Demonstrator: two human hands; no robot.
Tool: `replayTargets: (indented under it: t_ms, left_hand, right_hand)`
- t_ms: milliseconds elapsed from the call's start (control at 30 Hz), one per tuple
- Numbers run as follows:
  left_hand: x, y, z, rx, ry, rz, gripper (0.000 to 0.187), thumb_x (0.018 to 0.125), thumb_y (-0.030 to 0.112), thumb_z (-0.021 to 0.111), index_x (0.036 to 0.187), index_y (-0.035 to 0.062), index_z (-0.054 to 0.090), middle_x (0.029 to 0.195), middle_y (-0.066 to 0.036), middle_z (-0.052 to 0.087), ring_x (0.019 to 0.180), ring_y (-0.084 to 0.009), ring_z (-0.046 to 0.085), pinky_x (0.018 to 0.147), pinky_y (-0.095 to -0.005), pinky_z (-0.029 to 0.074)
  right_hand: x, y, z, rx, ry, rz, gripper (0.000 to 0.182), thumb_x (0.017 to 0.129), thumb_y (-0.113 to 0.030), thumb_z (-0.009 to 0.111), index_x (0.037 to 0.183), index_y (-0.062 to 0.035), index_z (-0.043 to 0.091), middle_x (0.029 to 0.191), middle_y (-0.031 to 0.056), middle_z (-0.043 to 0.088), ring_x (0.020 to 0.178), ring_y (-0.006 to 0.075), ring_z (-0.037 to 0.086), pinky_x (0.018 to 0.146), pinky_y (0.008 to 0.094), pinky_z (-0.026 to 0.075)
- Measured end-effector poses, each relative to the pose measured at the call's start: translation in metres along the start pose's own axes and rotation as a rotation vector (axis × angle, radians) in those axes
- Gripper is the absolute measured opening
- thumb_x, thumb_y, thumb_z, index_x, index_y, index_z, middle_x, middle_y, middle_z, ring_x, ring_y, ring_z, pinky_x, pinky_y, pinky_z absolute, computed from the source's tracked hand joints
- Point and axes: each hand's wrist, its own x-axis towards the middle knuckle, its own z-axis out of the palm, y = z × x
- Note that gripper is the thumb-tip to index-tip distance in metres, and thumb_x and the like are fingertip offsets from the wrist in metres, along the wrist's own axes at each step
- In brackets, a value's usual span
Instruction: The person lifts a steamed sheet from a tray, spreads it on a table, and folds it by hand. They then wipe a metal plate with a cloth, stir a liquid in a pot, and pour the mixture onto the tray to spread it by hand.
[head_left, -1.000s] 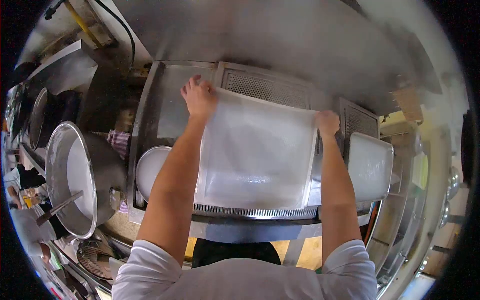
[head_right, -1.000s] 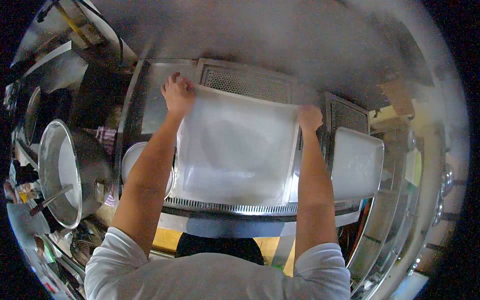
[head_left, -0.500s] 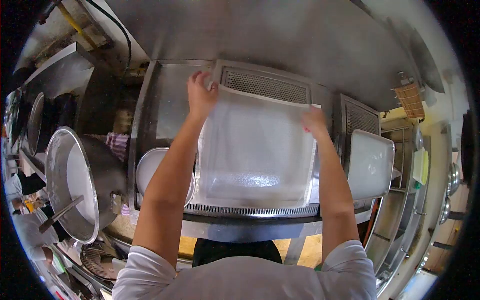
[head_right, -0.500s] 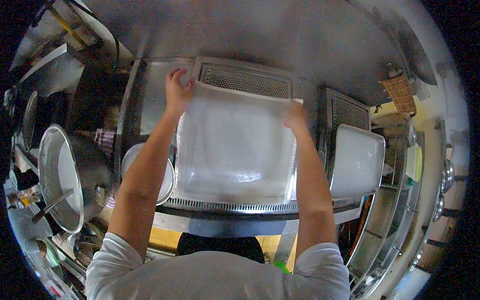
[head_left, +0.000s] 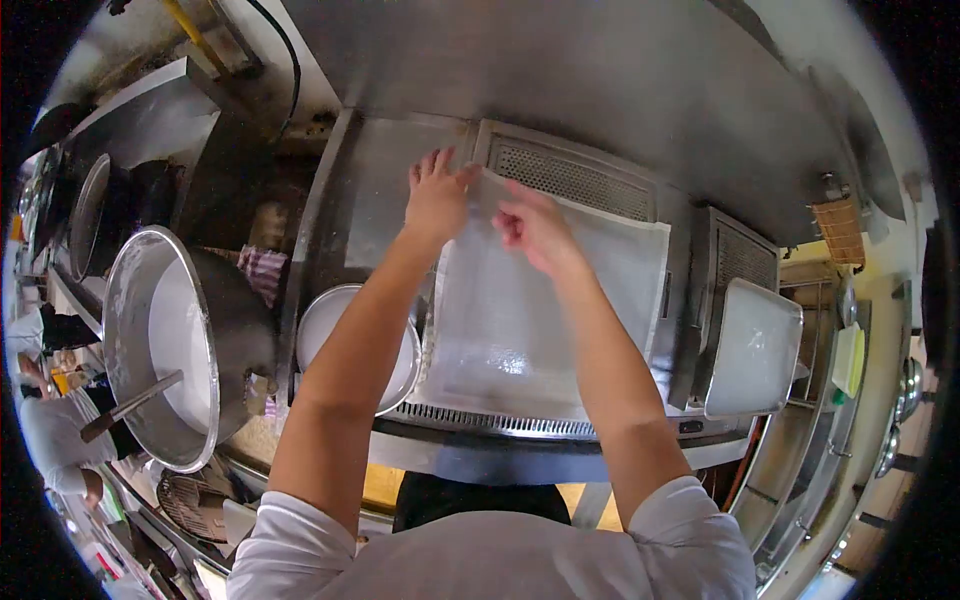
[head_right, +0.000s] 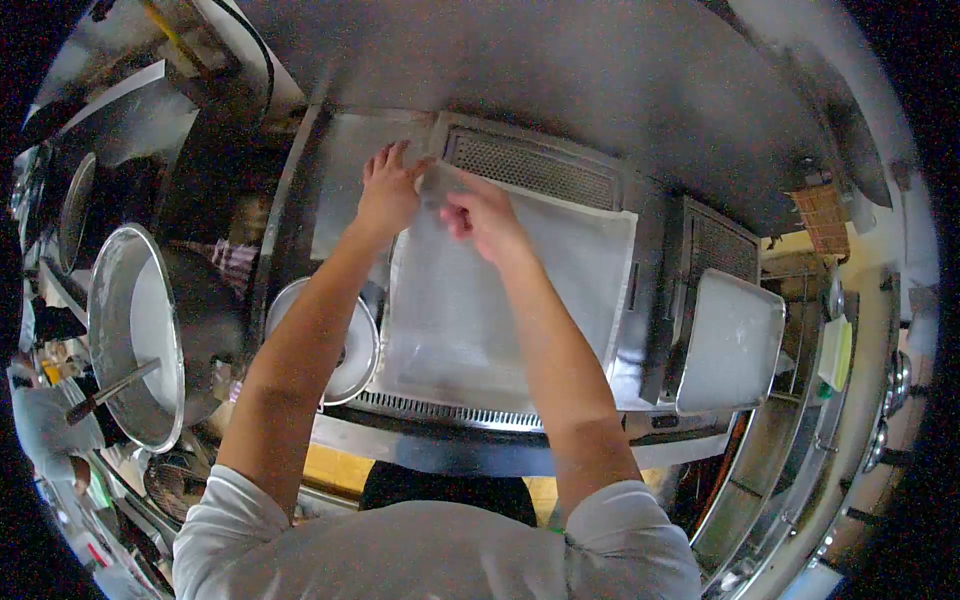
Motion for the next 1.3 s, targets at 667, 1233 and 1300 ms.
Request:
replayTargets:
  t_ms: [667, 1233, 1300]
  left_hand:
    - [-0.004, 0.002, -0.017, 0.003, -0.065, 0.092, 0.051, 0.091, 0.014, 0.056, 0.142, 0.0246, 0.058, 0.163, -0.019, 0.029, 0.15, -0.0415, 0.026, 0.119, -0.0608, 0.025]
    - [-0.24, 0.084, -0.074, 0.009, -0.586, 0.351, 0.056, 0.08, 0.011, 0.065, 0.134, -0.0001, 0.054, 0.104, -0.021, 0.072, 0.104, -0.0354, 0.066, 0.093, -0.0471, 0.05]
    - [-0.234, 0.088, -0.075, -0.019, -0.559, 0.322, 0.056, 0.082, 0.012, 0.065, 0.135, -0.0007, 0.054, 0.099, -0.021, 0.072, 0.099, -0.0373, 0.067, 0.091, -0.0479, 0.051]
  right_hand:
    - [-0.203, 0.124, 0.062, -0.946, -0.272, 0.066, 0.038, 0.091, -0.02, 0.068, 0.123, 0.0002, 0.063, 0.087, 0.017, 0.071, 0.073, 0.0272, 0.069, 0.065, 0.0414, 0.055]
    - [-0.291, 0.069, -0.133, -1.887, 0.002, 0.176, 0.019, 0.081, -0.013, 0.058, 0.089, -0.0011, 0.07, 0.098, 0.0192, 0.073, 0.094, 0.0392, 0.07, 0.088, 0.0517, 0.053]
    - [-0.302, 0.063, -0.156, -1.729, 0.064, 0.158, 0.021, 0.082, -0.011, 0.058, 0.095, -0.0013, 0.072, 0.098, 0.0202, 0.073, 0.095, 0.0388, 0.07, 0.089, 0.0486, 0.054]
